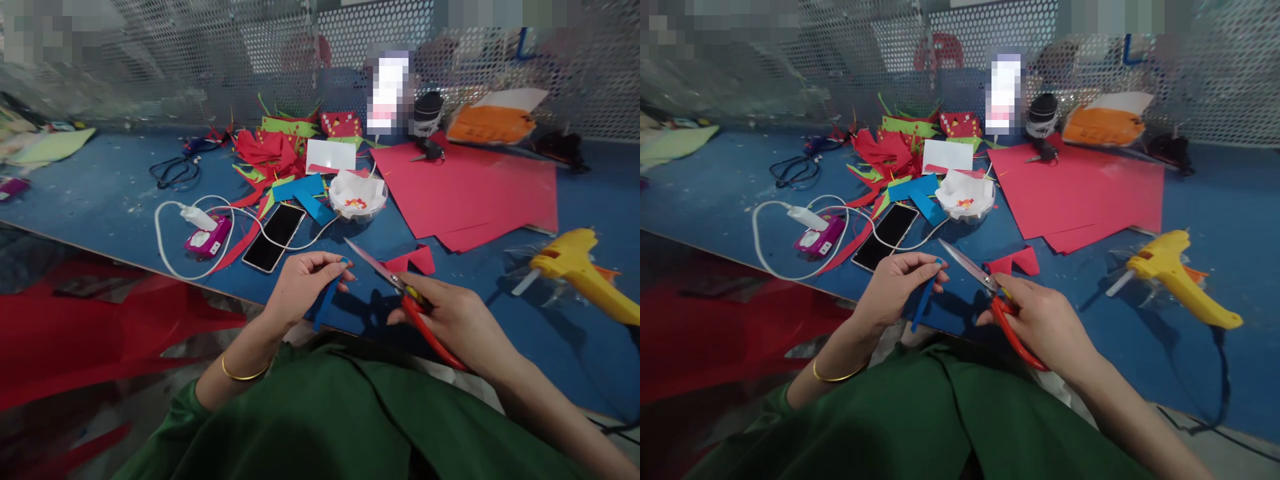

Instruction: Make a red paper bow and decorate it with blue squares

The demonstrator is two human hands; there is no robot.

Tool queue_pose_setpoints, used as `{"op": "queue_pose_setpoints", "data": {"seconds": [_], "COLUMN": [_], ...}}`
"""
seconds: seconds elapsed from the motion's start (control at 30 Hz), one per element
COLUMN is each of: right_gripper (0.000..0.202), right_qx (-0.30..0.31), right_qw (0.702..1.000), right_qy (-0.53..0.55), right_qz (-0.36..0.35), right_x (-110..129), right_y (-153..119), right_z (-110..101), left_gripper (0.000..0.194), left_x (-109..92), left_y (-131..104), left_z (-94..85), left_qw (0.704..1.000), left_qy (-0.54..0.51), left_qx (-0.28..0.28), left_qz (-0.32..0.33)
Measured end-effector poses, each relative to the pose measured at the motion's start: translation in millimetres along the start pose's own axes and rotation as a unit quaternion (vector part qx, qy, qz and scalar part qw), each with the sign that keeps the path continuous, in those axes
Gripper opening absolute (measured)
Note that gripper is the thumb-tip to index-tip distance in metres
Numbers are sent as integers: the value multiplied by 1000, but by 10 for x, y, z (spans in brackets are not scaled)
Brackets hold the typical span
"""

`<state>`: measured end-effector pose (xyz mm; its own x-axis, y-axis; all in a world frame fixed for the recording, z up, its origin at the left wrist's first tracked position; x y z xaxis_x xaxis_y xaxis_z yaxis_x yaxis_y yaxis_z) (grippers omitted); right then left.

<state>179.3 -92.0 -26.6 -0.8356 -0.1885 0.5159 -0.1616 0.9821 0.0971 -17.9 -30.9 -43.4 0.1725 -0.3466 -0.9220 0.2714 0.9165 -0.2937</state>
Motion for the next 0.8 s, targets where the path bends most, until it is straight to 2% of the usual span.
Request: {"op": "queue_pose_setpoints", "data": {"seconds": [0.1, 0.2, 0.27, 0.43, 0.6, 0.7, 0.8], "right_gripper": [39, 44, 49, 53, 50, 50, 52], "right_qx": [-38, -29, -16, 11, 6, -1, -52], "right_qw": [989, 953, 932, 905, 892, 892, 900], "right_qy": [111, 246, 299, 384, 416, 414, 385], "right_qz": [86, 172, 205, 185, 175, 183, 196], "right_x": [-84, -99, -47, 167, 239, 204, 47], "right_y": [2, -8, -2, 74, 95, 75, 43], "right_z": [-50, -4, 44, 238, 376, 319, 96], "left_gripper": [18, 24, 26, 27, 30, 30, 25], "left_x": [24, 25, 16, -2, 15, -30, -195], "left_y": [-28, -61, -78, -106, -133, -129, -76], "left_z": [28, 65, 103, 237, 325, 323, 197], "left_qw": [999, 998, 997, 995, 995, 998, 995], "left_qy": [-38, -57, -63, -101, -95, -52, -3], "left_qx": [20, 26, 23, 12, 1, 14, -6], "left_qz": [-20, -29, -26, 0, 17, 33, 96]}}
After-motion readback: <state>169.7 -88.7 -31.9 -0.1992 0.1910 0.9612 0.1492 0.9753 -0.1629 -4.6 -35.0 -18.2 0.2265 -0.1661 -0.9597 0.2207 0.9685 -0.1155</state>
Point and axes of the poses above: each hand's wrist, its own y-axis towards the middle knuckle, its own z-axis out of the palm, x = y × z, the point moved 8 cm from there along y, towards the middle knuckle, and after that the axes turned 13 degrees about -y, right-handed, at the moved point
